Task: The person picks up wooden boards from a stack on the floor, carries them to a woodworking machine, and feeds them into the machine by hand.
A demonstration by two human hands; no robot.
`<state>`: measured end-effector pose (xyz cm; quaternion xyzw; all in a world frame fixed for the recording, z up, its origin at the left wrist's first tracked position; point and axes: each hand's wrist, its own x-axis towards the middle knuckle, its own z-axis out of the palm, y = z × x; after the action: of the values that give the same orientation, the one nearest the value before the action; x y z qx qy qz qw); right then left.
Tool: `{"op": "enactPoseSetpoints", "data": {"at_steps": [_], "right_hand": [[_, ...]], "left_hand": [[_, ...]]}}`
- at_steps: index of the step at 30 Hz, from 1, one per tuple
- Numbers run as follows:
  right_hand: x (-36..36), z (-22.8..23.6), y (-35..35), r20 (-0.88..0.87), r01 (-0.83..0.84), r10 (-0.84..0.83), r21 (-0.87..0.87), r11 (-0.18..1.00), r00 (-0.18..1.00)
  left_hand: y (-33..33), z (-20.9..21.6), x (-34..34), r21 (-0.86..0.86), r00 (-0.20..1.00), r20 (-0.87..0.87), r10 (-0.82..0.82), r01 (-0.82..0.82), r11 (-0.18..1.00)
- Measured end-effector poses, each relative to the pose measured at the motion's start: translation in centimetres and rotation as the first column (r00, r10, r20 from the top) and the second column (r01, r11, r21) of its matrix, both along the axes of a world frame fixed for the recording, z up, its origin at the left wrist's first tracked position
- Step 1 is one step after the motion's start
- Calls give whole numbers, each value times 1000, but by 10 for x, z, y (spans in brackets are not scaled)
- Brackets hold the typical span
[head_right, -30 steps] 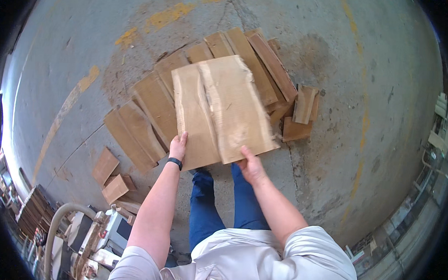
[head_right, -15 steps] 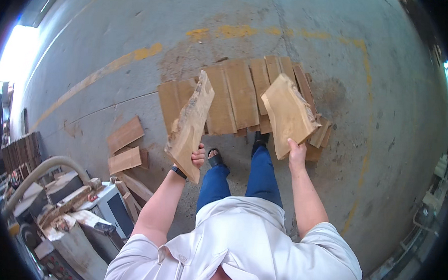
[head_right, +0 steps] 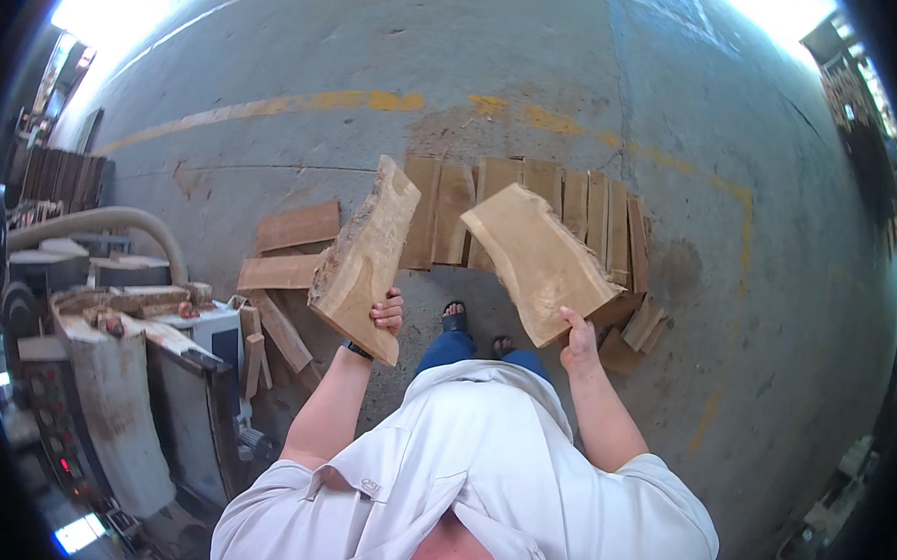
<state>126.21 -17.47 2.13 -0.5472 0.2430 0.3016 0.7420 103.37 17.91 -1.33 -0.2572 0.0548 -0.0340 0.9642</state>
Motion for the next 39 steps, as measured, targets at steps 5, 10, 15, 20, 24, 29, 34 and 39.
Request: {"op": "enactPoseSetpoints", "data": {"at_steps": [5,10,15,20,24,29,34,39], "right_hand": [[-8,24,5,-7,-198,202,155,968,979],[-35,53,7,-33,-394,436,373,840,899],[-68,69,-4,-38,-498,556,396,771,830],[-112,70,10,37,-706,760,401,584,649],[-141,73,28,61,-770,821,392,503,567],[-245,88,91,95,-816,872,414,404,480],[-365,111,137,117,-861,916,404,309,384],[-465,98,180,78,-855,943,450,257,325]], "left_hand": [[-41,41,-73,228,981,-70,181,-161,960],[-105,68,-177,663,855,-265,445,-174,728],[-172,138,-208,820,397,-561,726,147,553],[-207,157,-277,861,16,-403,915,347,373],[-237,174,-318,883,-174,-282,944,338,326],[-236,177,-429,845,-270,-242,932,414,339],[-245,169,-530,817,-359,-259,897,415,402],[-241,164,-619,800,-396,-263,880,420,428]]}}
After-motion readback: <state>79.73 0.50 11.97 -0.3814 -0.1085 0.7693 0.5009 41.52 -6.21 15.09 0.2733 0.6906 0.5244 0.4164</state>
